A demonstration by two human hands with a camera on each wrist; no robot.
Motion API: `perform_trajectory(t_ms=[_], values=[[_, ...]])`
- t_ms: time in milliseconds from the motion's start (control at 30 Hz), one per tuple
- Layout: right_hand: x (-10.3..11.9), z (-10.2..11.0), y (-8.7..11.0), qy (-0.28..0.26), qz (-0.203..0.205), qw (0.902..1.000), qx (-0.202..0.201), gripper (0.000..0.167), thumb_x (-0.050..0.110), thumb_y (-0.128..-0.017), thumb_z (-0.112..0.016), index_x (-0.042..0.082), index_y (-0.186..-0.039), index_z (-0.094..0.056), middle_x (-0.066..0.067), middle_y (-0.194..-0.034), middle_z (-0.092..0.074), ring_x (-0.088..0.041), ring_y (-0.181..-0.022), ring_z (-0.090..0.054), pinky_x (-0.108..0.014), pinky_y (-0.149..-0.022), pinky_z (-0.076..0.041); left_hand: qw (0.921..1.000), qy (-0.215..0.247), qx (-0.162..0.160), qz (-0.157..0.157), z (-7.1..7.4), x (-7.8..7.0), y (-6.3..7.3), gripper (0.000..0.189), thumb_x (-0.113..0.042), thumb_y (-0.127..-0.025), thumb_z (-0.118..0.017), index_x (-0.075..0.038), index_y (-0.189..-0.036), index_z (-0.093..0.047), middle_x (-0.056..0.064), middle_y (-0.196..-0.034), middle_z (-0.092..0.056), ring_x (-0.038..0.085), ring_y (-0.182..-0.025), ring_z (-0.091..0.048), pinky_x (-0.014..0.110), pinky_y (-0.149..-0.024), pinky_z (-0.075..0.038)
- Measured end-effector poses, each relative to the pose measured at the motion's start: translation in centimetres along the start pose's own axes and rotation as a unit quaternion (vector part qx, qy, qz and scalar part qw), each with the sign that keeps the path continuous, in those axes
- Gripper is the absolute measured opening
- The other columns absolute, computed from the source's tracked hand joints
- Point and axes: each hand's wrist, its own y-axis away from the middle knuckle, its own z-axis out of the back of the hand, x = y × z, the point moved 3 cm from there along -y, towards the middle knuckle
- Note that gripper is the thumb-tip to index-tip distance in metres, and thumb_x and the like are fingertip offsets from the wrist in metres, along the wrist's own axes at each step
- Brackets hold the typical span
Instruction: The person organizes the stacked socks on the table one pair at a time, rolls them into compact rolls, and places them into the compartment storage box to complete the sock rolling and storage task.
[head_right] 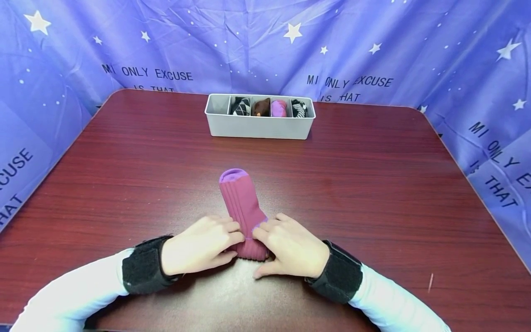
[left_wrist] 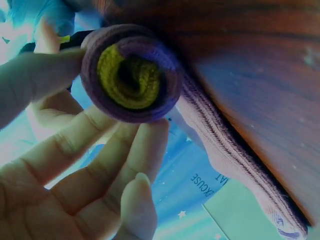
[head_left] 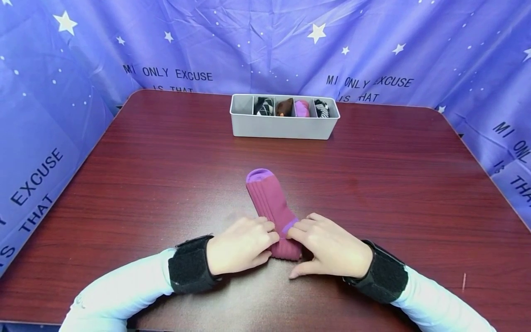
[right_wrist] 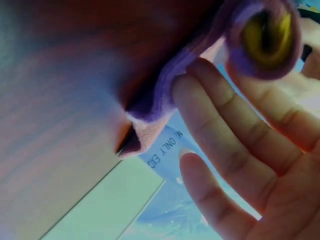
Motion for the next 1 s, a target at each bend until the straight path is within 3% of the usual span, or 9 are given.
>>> perform_trajectory(t_ms=[100,233,433,667,800,1000], values=[[0.03,-0.03,0.1,0.001,-0.002,0.9999,0.012,0.046,0.041,-0.059,-0.07,0.015,-0.089,-0.049,0.013,-0.065,-0.047,-0.003,-0.063,-0.046,-0.024,-0.071,-0.036,0.9997,0.008,-0.021,0.005,0.02,0.2,0.01,0.015,-0.022,-0.068,-0.061,-0.015,-0.078,-0.052,-0.007,-0.065,-0.053,0.01,-0.061,-0.052,0.023,-0.049,-0.038],[-0.04,-0.03,0.13,0.002,0.009,0.9999,0.007,0.033,0.026,-0.064,-0.068,0.014,-0.087,-0.048,0.012,-0.064,-0.045,-0.006,-0.063,-0.046,-0.025,-0.071,-0.036,0.9988,0.028,-0.039,0.006,0.05,0.43,0.06,0.017,-0.018,-0.068,-0.059,-0.015,-0.08,-0.047,-0.007,-0.06,-0.053,0.01,-0.055,-0.051,0.023,-0.045,-0.035],[-0.22,-0.18,0.16,0.028,0.019,0.9994,0.01,0.02,0.024,-0.071,-0.062,0.015,-0.087,-0.054,0.01,-0.077,-0.05,-0.007,-0.074,-0.046,-0.026,-0.076,-0.036,0.9981,0.041,-0.04,0.025,-0.08,0.7,-0.17,0.006,-0.017,-0.072,-0.056,-0.016,-0.075,-0.05,-0.007,-0.064,-0.052,0.01,-0.057,-0.05,0.022,-0.046,-0.035],[-0.29,-0.24,0.17,0.0,0.017,0.9998,-0.008,0.01,0.02,-0.079,-0.055,0.013,-0.086,-0.051,0.011,-0.067,-0.045,-0.006,-0.065,-0.044,-0.024,-0.072,-0.036,0.995,0.031,-0.09,0.03,0.2,0.58,-0.16,0.006,-0.014,-0.072,-0.057,-0.017,-0.078,-0.056,-0.006,-0.069,-0.052,0.01,-0.062,-0.05,0.024,-0.051,-0.04],[-0.35,-0.29,0.21,-0.034,0.01,0.9994,0.0,0.011,0.017,-0.08,-0.053,0.012,-0.09,-0.05,0.013,-0.067,-0.044,-0.003,-0.064,-0.044,-0.023,-0.069,-0.038,0.9961,0.018,-0.084,0.019,0.24,0.33,-0.1,0.003,-0.02,-0.075,-0.056,-0.017,-0.076,-0.057,-0.007,-0.069,-0.053,0.01,-0.062,-0.05,0.024,-0.053,-0.041],[-0.45,-0.31,0.15,-0.06,-0.03,0.9968,0.042,0.013,0.015,-0.081,-0.053,0.015,-0.092,-0.048,0.015,-0.074,-0.046,0.0,-0.065,-0.042,-0.024,-0.066,-0.039,0.9984,0.015,-0.051,0.015,0.35,0.29,0.0,0.017,-0.035,-0.072,-0.06,-0.018,-0.073,-0.058,-0.007,-0.069,-0.051,0.01,-0.064,-0.049,0.024,-0.054,-0.04]])
